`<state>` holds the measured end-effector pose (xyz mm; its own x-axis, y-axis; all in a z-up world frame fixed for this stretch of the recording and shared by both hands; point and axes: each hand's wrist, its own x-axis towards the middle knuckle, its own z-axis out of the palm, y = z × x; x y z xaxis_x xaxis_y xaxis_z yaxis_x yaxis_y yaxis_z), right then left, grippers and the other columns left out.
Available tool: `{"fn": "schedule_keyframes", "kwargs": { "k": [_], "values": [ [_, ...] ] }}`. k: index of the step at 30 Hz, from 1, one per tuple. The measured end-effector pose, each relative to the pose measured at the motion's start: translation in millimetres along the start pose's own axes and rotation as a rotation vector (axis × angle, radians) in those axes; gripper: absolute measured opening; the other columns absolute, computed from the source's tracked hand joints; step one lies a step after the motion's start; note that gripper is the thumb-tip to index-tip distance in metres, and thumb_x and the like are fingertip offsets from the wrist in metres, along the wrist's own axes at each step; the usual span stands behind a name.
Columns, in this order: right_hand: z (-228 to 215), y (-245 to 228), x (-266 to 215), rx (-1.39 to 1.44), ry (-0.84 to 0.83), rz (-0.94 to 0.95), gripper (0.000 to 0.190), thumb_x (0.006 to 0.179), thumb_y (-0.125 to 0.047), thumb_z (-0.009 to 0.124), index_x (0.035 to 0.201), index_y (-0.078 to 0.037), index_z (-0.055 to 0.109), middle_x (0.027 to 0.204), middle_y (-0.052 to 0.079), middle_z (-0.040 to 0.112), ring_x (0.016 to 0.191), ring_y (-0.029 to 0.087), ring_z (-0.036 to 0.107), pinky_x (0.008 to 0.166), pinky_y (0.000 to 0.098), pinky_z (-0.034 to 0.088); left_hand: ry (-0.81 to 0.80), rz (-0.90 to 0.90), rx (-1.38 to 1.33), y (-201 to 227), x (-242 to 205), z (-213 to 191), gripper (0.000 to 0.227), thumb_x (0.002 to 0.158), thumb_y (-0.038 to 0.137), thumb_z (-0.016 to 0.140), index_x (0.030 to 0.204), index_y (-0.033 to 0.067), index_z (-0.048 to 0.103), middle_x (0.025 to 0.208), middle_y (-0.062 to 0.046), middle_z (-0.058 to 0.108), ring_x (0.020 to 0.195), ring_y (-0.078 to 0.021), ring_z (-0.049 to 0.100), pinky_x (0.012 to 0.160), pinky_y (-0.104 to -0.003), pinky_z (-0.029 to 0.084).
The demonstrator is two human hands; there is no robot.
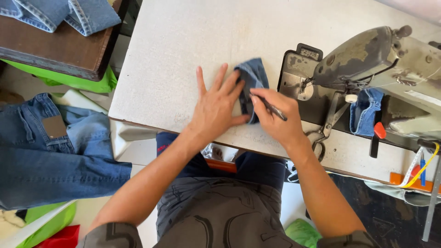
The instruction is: Marking small pieces of denim fabric with a black marker on a sewing table to prepare for stitching.
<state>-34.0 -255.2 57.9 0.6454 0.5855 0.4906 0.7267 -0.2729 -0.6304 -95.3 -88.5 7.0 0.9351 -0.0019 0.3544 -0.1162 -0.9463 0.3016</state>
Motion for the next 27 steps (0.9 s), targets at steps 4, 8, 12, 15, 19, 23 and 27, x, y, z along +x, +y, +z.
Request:
{"fn": "schedule_keyframes", "kwargs": {
  "k": [4,8,12,15,19,23,27],
  "values": [
    [-1.3,3.1,-17.5,-0.028,0.036,-0.008,0.011,0.101,-0.007,0.068,0.106,-0.007,0.078,0.083,0.015,0.074,0.073,0.033,0.073,0.058,0.0356,0.055,0.064,0.019,-0.008,0.8,-6.9,9.5,0.075,0.083,0.069,0.071,0.131,0.0124,0.07,0.146,-0.007,0.056,0.149,-0.0376,0.035,0.114,-0.081,0.0],
    [3.9,4.6,-3.0,0.057,0.107,-0.035,0.014,0.104,-0.003,0.063,0.11,0.0,0.075,0.087,0.021,0.074,0.076,0.035,0.073,0.058,0.0373,0.057,0.155,-0.002,-0.073,-11.0,4.8,19.9,0.037,0.094,0.049,0.072,0.115,0.0184,0.075,0.135,0.0,0.061,0.146,-0.0309,0.039,0.114,-0.08,-0.005],
    [9.3,12.1,10.3,0.128,0.103,0.003,0.009,0.099,0.0,0.07,0.107,0.002,0.073,0.084,0.021,0.073,0.081,0.033,0.075,0.059,0.0355,0.056,0.066,-0.063,-0.062,-15.3,9.8,18.1,0.055,0.09,0.057,0.071,0.131,0.021,0.067,0.147,0.0,0.059,0.154,-0.0299,0.026,0.115,-0.078,-0.008],
    [15.2,19.3,15.5,0.146,0.08,0.052,0.01,0.094,0.003,0.073,0.102,-0.001,0.078,0.082,0.018,0.074,0.078,0.026,0.075,0.059,0.0328,0.056,-0.008,-0.09,-0.042,-19.8,15.1,12.7,0.072,0.089,0.067,0.066,0.143,0.0207,0.06,0.155,0.004,0.053,0.156,-0.0289,0.02,0.117,-0.077,-0.011],
    [18.1,19.3,20.1,0.125,0.054,0.032,0.01,0.095,0.003,0.073,0.103,0.0,0.077,0.082,0.02,0.073,0.081,0.032,0.075,0.058,0.0345,0.055,-0.011,-0.111,-0.024,-20.1,15.6,16.8,0.077,0.086,0.067,0.07,0.146,0.0208,0.059,0.155,0.005,0.053,0.156,-0.0277,0.02,0.119,-0.075,-0.012],
    [19.6,22.2,24.9,0.112,0.041,0.019,0.012,0.095,0.005,0.073,0.104,0.0,0.078,0.084,0.019,0.073,0.08,0.031,0.074,0.059,0.0348,0.055,-0.016,-0.103,-0.013,-21.2,16.8,20.6,0.078,0.086,0.067,0.069,0.148,0.0205,0.058,0.157,0.005,0.051,0.156,-0.0276,0.02,0.12,-0.074,-0.011],
    [19.3,21.2,23.1,0.148,-0.003,-0.004,0.013,0.095,0.007,0.07,0.103,0.0,0.078,0.082,0.017,0.071,0.078,0.028,0.072,0.061,0.0327,0.054,-0.03,-0.094,0.003,-22.4,16.0,21.2,0.078,0.087,0.067,0.067,0.149,0.0199,0.056,0.159,0.004,0.05,0.157,-0.0283,0.019,0.119,-0.075,-0.011]
  ]
}}
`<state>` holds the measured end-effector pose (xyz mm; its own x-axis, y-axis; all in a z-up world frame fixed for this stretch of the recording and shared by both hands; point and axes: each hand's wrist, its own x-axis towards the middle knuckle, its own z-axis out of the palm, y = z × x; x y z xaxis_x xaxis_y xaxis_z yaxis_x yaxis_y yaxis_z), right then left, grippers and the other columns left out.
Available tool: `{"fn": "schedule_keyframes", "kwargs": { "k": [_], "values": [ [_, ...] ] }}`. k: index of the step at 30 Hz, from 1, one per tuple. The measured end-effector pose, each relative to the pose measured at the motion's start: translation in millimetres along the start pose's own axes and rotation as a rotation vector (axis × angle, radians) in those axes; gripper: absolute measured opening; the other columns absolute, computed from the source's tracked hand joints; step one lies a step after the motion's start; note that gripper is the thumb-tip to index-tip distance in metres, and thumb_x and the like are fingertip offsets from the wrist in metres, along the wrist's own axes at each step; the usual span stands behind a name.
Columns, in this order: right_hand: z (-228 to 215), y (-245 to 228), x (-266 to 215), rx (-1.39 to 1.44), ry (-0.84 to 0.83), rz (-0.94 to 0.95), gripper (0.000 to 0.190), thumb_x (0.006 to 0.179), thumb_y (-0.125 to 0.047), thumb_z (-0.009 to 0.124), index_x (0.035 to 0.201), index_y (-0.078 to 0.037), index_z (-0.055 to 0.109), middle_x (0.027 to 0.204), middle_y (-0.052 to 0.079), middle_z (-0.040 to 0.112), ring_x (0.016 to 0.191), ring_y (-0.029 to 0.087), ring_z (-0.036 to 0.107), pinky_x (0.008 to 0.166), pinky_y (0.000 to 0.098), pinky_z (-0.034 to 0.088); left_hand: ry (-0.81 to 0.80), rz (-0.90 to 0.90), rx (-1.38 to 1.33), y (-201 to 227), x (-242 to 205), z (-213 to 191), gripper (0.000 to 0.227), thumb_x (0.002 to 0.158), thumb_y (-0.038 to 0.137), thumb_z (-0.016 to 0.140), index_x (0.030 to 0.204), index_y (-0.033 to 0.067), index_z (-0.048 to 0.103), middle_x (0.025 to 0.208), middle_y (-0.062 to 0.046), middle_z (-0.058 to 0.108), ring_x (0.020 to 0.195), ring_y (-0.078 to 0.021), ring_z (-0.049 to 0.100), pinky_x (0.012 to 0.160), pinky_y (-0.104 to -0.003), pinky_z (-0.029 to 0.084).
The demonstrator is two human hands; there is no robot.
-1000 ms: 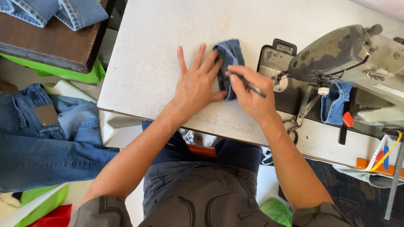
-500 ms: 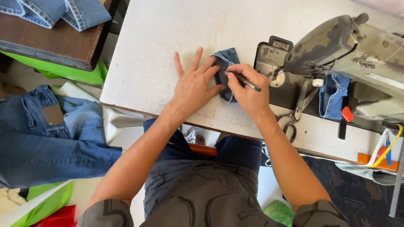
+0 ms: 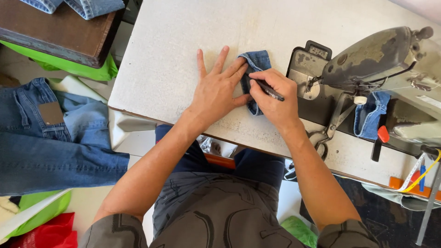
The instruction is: Marking small pieces of denim fabric with a black marker on a sewing table to prepare for stitching.
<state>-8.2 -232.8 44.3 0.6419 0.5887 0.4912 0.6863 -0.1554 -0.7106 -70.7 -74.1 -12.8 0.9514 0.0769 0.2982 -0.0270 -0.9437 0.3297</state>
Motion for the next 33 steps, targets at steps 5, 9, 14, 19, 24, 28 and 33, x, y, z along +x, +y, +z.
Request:
{"fn": "schedule_keyframes", "kwargs": {
  "k": [5,9,14,19,24,28,33],
  "values": [
    [-9.6,-6.6,-5.7,-0.039,-0.064,-0.011,0.012,0.091,0.006,0.071,0.092,-0.004,0.078,0.075,0.012,0.066,0.069,0.026,0.069,0.057,0.0303,0.052,-0.008,0.007,0.006,1.1,0.6,-1.7,0.077,0.089,0.064,0.069,0.15,0.0185,0.056,0.159,0.002,0.05,0.157,-0.0294,0.017,0.118,-0.075,-0.013],
    [-14.0,-5.2,-6.8,-0.072,-0.089,-0.005,0.017,0.082,0.008,0.068,0.078,-0.007,0.076,0.064,0.008,0.063,0.057,0.023,0.061,0.052,0.0281,0.046,-0.04,0.016,-0.011,1.9,1.2,-3.4,0.082,0.088,0.07,0.066,0.152,0.0184,0.054,0.16,0.002,0.048,0.157,-0.0301,0.016,0.118,-0.074,-0.013],
    [-6.2,-3.9,0.1,-0.068,-0.025,-0.019,0.011,0.088,0.005,0.069,0.091,-0.002,0.076,0.07,0.014,0.065,0.061,0.021,0.062,0.053,0.0292,0.045,-0.033,0.009,0.001,1.4,-0.4,-2.4,0.083,0.087,0.072,0.066,0.152,0.0199,0.054,0.161,0.004,0.046,0.157,-0.0292,0.016,0.119,-0.074,-0.013],
    [-6.7,-6.9,-5.9,-0.048,-0.021,-0.018,0.013,0.091,0.007,0.068,0.097,0.001,0.077,0.074,0.016,0.066,0.062,0.022,0.064,0.054,0.0297,0.046,-0.033,0.011,0.003,1.8,-1.1,-5.5,0.083,0.086,0.071,0.066,0.152,0.0208,0.054,0.161,0.005,0.046,0.157,-0.0285,0.016,0.12,-0.073,-0.011],
    [-15.7,-13.0,-11.3,-0.079,-0.01,-0.022,0.01,0.086,0.004,0.071,0.087,-0.004,0.077,0.066,0.01,0.064,0.058,0.02,0.062,0.054,0.0281,0.049,-0.031,0.03,-0.003,4.2,-0.7,-11.0,0.081,0.088,0.069,0.067,0.151,0.0183,0.055,0.161,0.003,0.047,0.158,-0.0286,0.015,0.121,-0.071,-0.011],
    [-10.7,-7.6,8.0,-0.194,0.105,-0.184,0.011,0.092,0.005,0.07,0.094,-0.004,0.077,0.077,0.016,0.068,0.069,0.033,0.069,0.059,0.0353,0.052,-0.023,0.051,0.008,5.3,-3.8,-11.7,0.081,0.085,0.068,0.07,0.149,0.0189,0.057,0.16,0.004,0.048,0.158,-0.0274,0.015,0.121,-0.07,-0.013],
    [5.8,-3.2,25.8,-0.246,0.115,-0.353,0.013,0.091,0.007,0.071,0.1,-0.002,0.076,0.086,0.013,0.07,0.077,0.034,0.071,0.067,0.0353,0.057,-0.045,0.012,-0.034,0.4,2.6,-10.9,0.089,0.073,0.067,0.075,0.148,0.0207,0.057,0.161,0.005,0.045,0.156,-0.0301,0.018,0.119,-0.075,-0.009]
  ]
}}
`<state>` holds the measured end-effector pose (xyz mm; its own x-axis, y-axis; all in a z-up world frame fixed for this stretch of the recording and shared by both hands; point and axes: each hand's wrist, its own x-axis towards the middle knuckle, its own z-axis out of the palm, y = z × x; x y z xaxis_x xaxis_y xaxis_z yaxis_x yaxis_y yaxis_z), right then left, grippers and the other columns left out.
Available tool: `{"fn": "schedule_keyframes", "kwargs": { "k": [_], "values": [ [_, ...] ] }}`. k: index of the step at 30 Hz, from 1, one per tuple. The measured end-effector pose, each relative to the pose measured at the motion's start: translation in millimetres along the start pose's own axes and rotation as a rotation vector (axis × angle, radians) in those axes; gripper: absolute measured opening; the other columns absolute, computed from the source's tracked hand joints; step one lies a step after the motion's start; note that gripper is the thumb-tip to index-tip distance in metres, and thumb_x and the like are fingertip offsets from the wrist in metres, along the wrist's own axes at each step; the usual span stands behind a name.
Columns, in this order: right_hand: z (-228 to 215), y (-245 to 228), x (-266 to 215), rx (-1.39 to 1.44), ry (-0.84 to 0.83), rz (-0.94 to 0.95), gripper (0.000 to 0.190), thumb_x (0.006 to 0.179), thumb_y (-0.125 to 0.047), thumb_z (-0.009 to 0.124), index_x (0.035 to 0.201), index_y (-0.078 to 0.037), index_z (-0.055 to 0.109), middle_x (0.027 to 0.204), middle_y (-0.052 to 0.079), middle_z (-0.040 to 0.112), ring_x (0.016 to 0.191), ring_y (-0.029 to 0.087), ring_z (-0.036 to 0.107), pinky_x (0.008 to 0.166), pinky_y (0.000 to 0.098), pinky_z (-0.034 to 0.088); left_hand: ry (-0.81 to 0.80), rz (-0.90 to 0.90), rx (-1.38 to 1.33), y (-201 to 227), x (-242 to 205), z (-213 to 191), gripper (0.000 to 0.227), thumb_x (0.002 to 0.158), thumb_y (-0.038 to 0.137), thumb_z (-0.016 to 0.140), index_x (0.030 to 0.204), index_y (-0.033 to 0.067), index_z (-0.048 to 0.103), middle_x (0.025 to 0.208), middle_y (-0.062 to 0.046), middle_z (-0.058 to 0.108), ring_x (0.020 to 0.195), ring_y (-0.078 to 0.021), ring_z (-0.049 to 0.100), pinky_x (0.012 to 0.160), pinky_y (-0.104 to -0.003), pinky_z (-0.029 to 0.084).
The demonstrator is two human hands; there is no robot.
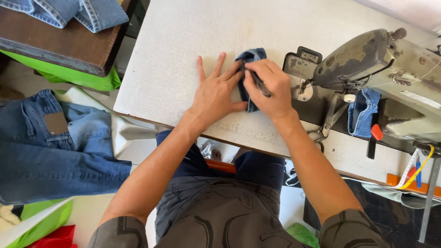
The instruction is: Marking small pieces of denim fabric with a black marker on a sewing table to prepare for stitching.
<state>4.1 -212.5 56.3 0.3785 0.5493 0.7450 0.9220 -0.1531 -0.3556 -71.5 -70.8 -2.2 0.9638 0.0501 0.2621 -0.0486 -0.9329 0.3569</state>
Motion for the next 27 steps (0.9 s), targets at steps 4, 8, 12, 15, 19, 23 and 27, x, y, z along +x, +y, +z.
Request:
{"fn": "schedule_keyframes", "kwargs": {
  "k": [4,8,12,15,19,23,27],
  "values": [
    [-5.9,5.1,-18.0,0.056,-0.04,0.097,0.015,0.092,0.006,0.072,0.101,-0.004,0.077,0.087,0.014,0.07,0.081,0.037,0.071,0.067,0.0384,0.055,-0.004,-0.018,-0.001,-4.5,5.0,-0.8,0.096,0.071,0.07,0.075,0.149,0.0196,0.055,0.161,0.005,0.046,0.156,-0.0286,0.019,0.12,-0.075,-0.009],
    [-4.1,7.2,-29.7,0.124,-0.037,0.348,0.014,0.091,0.002,0.074,0.1,-0.007,0.08,0.083,0.012,0.07,0.077,0.024,0.07,0.062,0.0309,0.052,-0.028,-0.007,-0.011,-3.4,5.9,-0.5,0.1,0.072,0.071,0.075,0.152,0.0172,0.051,0.162,0.003,0.044,0.156,-0.0302,0.019,0.12,-0.075,-0.006],
    [2.4,3.8,-22.5,0.121,-0.039,0.345,0.012,0.092,0.002,0.074,0.1,-0.006,0.08,0.083,0.013,0.07,0.08,0.029,0.071,0.066,0.0342,0.054,-0.045,-0.013,0.007,-3.7,5.6,-1.5,0.102,0.072,0.072,0.075,0.154,0.0167,0.049,0.164,0.004,0.04,0.156,-0.0297,0.017,0.12,-0.075,-0.002],
    [2.8,2.7,-16.8,0.115,-0.059,0.296,0.012,0.093,0.004,0.073,0.101,-0.003,0.079,0.082,0.014,0.068,0.081,0.032,0.071,0.066,0.0349,0.054,-0.043,-0.012,0.007,-3.3,5.5,-1.0,0.101,0.073,0.072,0.075,0.154,0.0167,0.049,0.164,0.004,0.039,0.156,-0.0301,0.017,0.12,-0.075,-0.003],
    [-1.1,5.1,-18.4,0.131,-0.092,0.263,0.014,0.092,0.005,0.072,0.101,-0.004,0.079,0.082,0.013,0.069,0.082,0.033,0.07,0.068,0.0353,0.054,-0.049,-0.007,-0.003,-5.0,5.7,1.2,0.102,0.073,0.071,0.075,0.154,0.0163,0.049,0.165,0.003,0.038,0.156,-0.0307,0.017,0.12,-0.076,-0.004],
    [-4.6,4.8,-19.4,0.11,-0.127,0.222,0.011,0.088,0.003,0.074,0.092,-0.007,0.079,0.077,0.01,0.068,0.075,0.03,0.067,0.066,0.0336,0.052,-0.06,-0.009,0.014,-4.1,5.2,-2.8,0.104,0.073,0.074,0.074,0.155,0.016,0.047,0.165,0.003,0.038,0.157,-0.0305,0.015,0.12,-0.075,-0.005],
    [-2.2,-4.8,-9.4,0.156,-0.102,0.204,0.014,0.093,0.005,0.07,0.099,-0.005,0.079,0.079,0.012,0.07,0.073,0.033,0.068,0.063,0.0333,0.051,-0.066,-0.013,0.021,-2.3,5.1,-5.4,0.103,0.073,0.072,0.075,0.155,0.016,0.047,0.165,0.003,0.039,0.157,-0.0303,0.016,0.12,-0.075,-0.004]
  ]
}}
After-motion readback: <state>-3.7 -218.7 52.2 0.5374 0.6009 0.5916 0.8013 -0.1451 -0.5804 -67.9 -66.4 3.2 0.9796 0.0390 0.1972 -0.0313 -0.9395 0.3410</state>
